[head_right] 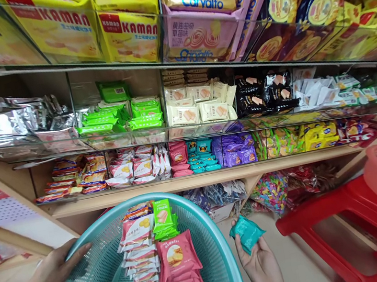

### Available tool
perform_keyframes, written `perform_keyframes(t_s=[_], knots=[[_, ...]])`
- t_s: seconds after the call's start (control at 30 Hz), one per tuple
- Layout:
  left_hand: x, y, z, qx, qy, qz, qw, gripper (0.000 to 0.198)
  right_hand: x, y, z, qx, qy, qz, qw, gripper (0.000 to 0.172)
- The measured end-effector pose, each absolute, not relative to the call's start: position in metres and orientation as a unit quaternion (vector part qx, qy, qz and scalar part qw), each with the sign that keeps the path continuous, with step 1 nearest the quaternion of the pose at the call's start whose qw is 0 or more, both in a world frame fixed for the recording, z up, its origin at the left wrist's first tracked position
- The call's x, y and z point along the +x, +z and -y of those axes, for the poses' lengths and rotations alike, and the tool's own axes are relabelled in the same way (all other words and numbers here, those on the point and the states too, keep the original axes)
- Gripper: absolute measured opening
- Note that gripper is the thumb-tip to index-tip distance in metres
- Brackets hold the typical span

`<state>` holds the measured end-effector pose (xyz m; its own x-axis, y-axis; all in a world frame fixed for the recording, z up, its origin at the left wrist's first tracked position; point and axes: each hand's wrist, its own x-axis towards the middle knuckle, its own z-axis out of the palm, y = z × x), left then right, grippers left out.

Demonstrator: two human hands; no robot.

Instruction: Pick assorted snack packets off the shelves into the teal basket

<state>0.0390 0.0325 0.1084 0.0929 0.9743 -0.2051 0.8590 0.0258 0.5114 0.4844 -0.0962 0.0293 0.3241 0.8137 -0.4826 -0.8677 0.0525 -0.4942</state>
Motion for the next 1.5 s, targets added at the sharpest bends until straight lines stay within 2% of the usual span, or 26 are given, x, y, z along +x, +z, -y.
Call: perform_keyframes(t_s=[0.17, 0.37, 0.6, 0.7, 0.8, 0.83, 0.87, 0.97, 1.03, 1.13, 1.27, 1.37, 1.5], knots=[[0.046, 0.120, -0.029, 0.697, 0.079, -0.672, 0.237, 0.045, 0.479, 0.082, 0.094, -0.366, 0.548, -0.072, 0.749, 0.024], [0.046, 0.122, -0.025, 0.705, 0.089, -0.676, 0.193, 0.051, 0.427, 0.134, 0.090, -0.373, 0.579, 0.091, 0.719, 0.034], [0.039, 0.113, -0.022, 0.719, 0.109, -0.657, 0.202, 0.056, 0.363, 0.152, 0.084, -0.405, 0.595, 0.245, 0.650, 0.043], [0.041, 0.115, -0.021, 0.727, 0.169, -0.640, 0.182, 0.056, 0.351, 0.155, 0.083, -0.414, 0.572, 0.280, 0.650, 0.038], [0.061, 0.129, -0.007, 0.708, 0.309, -0.618, 0.145, 0.057, 0.341, 0.156, 0.082, -0.408, 0.572, 0.301, 0.645, 0.035], [0.072, 0.137, 0.002, 0.700, 0.345, -0.599, 0.181, 0.052, 0.338, 0.156, 0.081, -0.402, 0.577, 0.307, 0.641, 0.035], [0.085, 0.145, 0.011, 0.687, 0.349, -0.581, 0.262, 0.047, 0.336, 0.155, 0.081, -0.396, 0.582, 0.315, 0.637, 0.035], [0.124, 0.171, 0.040, 0.608, 0.302, -0.464, 0.569, 0.043, 0.330, 0.153, 0.077, -0.386, 0.583, 0.346, 0.626, 0.032], [0.144, 0.183, 0.053, 0.546, 0.294, -0.424, 0.660, 0.045, 0.328, 0.151, 0.075, -0.389, 0.577, 0.373, 0.614, 0.031], [0.159, 0.189, 0.058, 0.482, 0.291, -0.416, 0.715, 0.049, 0.327, 0.148, 0.072, -0.392, 0.570, 0.421, 0.586, 0.033], [0.162, 0.181, 0.057, 0.445, 0.296, -0.412, 0.738, 0.040, 0.323, 0.146, 0.075, -0.404, 0.565, 0.451, 0.561, 0.036], [0.154, 0.178, 0.059, 0.452, 0.293, -0.394, 0.744, 0.036, 0.319, 0.143, 0.082, -0.408, 0.582, 0.441, 0.548, 0.044], [0.136, 0.179, 0.060, 0.496, 0.273, -0.338, 0.752, 0.041, 0.312, 0.133, 0.092, -0.413, 0.626, 0.429, 0.504, 0.055]])
